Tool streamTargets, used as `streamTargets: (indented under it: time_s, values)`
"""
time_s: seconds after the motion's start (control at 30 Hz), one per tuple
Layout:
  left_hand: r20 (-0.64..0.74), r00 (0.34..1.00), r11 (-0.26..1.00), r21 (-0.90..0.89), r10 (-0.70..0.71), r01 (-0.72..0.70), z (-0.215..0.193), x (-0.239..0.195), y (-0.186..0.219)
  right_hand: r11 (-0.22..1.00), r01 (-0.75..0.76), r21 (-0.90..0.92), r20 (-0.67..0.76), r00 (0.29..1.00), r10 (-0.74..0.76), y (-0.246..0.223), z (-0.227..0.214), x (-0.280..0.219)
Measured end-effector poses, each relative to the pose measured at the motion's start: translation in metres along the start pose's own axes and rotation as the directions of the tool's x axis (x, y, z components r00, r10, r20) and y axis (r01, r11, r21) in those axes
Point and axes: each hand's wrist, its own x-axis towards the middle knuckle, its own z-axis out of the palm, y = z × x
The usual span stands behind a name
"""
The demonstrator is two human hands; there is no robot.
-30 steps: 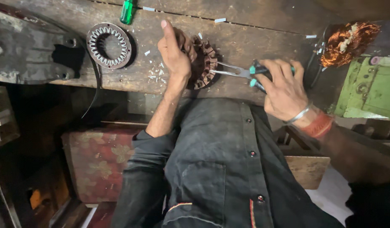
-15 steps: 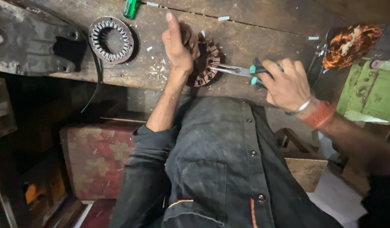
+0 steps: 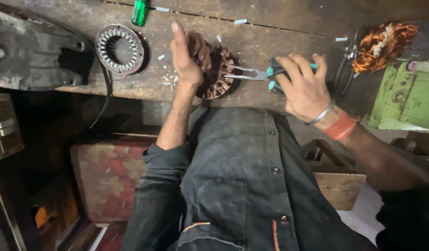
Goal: The person uses pliers to pull and cut copper windings from a motor stator core. The removed copper pieces are placed on the workbench. The person rotates the stator to access different sections while continuing to remove the windings.
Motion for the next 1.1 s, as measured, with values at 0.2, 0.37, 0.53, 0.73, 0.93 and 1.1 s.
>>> streamTargets:
  time_s: [0.2, 0.37, 0.53, 0.73, 0.93, 1.1]
  values:
    - [0.06, 0.998, 0.999, -0.002, 0.034, -0.034, -0.002, 0.001, 0.0, 0.998, -0.022, 0.064, 0.186, 0.983, 0.01, 0.0, -0.002, 0.013]
    - [0.073, 0.997, 0.997, -0.077, 0.009, -0.003, -0.003, -0.005, 0.004, 1.0, 0.022, 0.021, 0.151, 0.988, -0.024, 0.003, 0.006, 0.008]
    - [0.181, 0.945, 0.962, -0.046, 0.272, -0.268, 0.0, -0.017, -0.003, 0.998, -0.021, 0.057, -0.05, 0.998, 0.024, -0.001, -0.001, -0.008]
    - [0.212, 0.951, 0.973, -0.094, 0.227, -0.211, -0.014, -0.015, -0.008, 0.997, -0.064, 0.035, -0.032, 0.997, 0.065, 0.003, -0.007, -0.014]
    - [0.303, 0.928, 0.977, -0.065, 0.215, -0.205, -0.011, -0.014, -0.01, 0.998, -0.004, -0.056, -0.041, 0.999, 0.002, -0.002, 0.0, 0.001]
    - [0.319, 0.927, 0.981, -0.068, 0.196, -0.184, -0.013, -0.009, -0.006, 1.0, -0.009, 0.0, 0.111, 0.994, 0.009, -0.005, 0.006, 0.003]
